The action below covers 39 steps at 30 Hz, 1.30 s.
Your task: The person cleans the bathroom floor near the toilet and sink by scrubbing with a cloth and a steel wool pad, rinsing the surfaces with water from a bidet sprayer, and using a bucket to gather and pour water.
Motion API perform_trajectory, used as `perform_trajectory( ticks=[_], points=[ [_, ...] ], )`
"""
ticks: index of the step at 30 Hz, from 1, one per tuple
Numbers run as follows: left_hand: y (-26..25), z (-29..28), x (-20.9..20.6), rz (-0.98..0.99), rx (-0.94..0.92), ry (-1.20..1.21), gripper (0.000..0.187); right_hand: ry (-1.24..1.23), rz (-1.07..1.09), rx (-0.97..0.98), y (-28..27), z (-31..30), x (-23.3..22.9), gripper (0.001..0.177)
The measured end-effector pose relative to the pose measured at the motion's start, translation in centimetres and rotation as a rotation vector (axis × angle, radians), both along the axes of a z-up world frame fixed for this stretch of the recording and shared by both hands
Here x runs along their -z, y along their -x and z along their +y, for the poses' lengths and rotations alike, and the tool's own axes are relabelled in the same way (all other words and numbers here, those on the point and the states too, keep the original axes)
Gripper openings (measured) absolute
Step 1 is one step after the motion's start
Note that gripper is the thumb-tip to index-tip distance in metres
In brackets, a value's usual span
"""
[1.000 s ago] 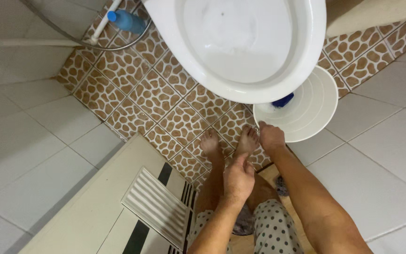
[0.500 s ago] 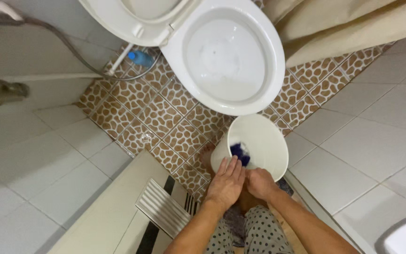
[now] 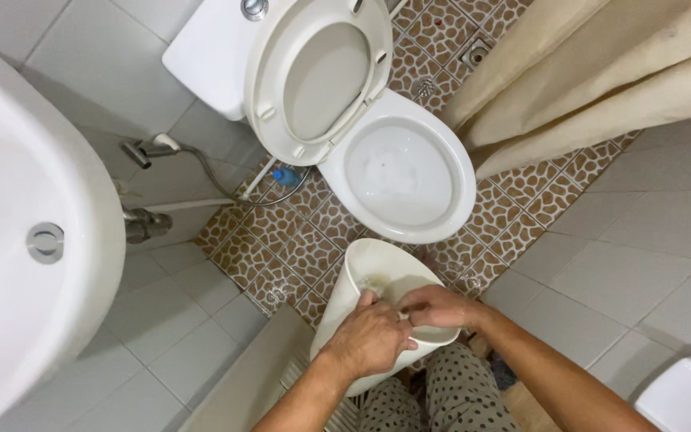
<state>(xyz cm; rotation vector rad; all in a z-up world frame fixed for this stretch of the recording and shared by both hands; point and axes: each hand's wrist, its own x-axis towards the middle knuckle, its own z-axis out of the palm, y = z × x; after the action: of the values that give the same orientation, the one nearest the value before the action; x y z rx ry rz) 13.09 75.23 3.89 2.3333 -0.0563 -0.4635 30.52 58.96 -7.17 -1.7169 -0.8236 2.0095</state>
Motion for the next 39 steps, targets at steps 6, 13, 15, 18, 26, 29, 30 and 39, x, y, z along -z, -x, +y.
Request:
perform_trajectory(
  ticks=[6, 13, 15, 18, 26, 29, 30, 39],
  points=[
    [-8.1, 4.5, -1.2, 0.226, 0.025, -0.074, 0.037, -0.661, 0.067, -0.034, 0.5, 10.3, 5.5, 0.064],
    [-15.1, 10.3, -0.2, 0.373, -0.09, -0.008, 0.037, -0.339, -0.166, -0.151, -3.7, 16.7, 12.9, 0.054],
    [-16.1, 11.7, -0.2, 0.398, -0.096, -0.016, 0.041, -0.165, -0.315, -0.182, -5.9, 17.0, 14.2, 0.055],
    [-17.4, 13.1, -1.0, 0.3, -0.135, 0.001, 0.045, 0.019, -0.451, -0.106, -9.1, 16.6, 16.0, 0.058],
    [-18.5, 13.3, -0.6, 0.147, -0.211, 0.0, 0.046, -0.034, -0.349, 0.371, -13.2, 13.2, 24.4, 0.032],
    [-17.0, 12.5, 0.1, 0.105, -0.234, -0.021, 0.045, -0.181, -0.303, 0.58, -13.3, 13.1, 24.1, 0.056],
    [-16.3, 12.3, 0.2, 0.115, -0.231, -0.035, 0.044, -0.077, -0.349, 0.558, -13.4, 13.5, 23.4, 0.056],
    [-4.0, 9.5, 5.8, 0.614, -0.136, -0.202, 0.017, 0.317, 0.146, 0.741, -12.6, 13.6, 14.6, 0.052]
  ],
)
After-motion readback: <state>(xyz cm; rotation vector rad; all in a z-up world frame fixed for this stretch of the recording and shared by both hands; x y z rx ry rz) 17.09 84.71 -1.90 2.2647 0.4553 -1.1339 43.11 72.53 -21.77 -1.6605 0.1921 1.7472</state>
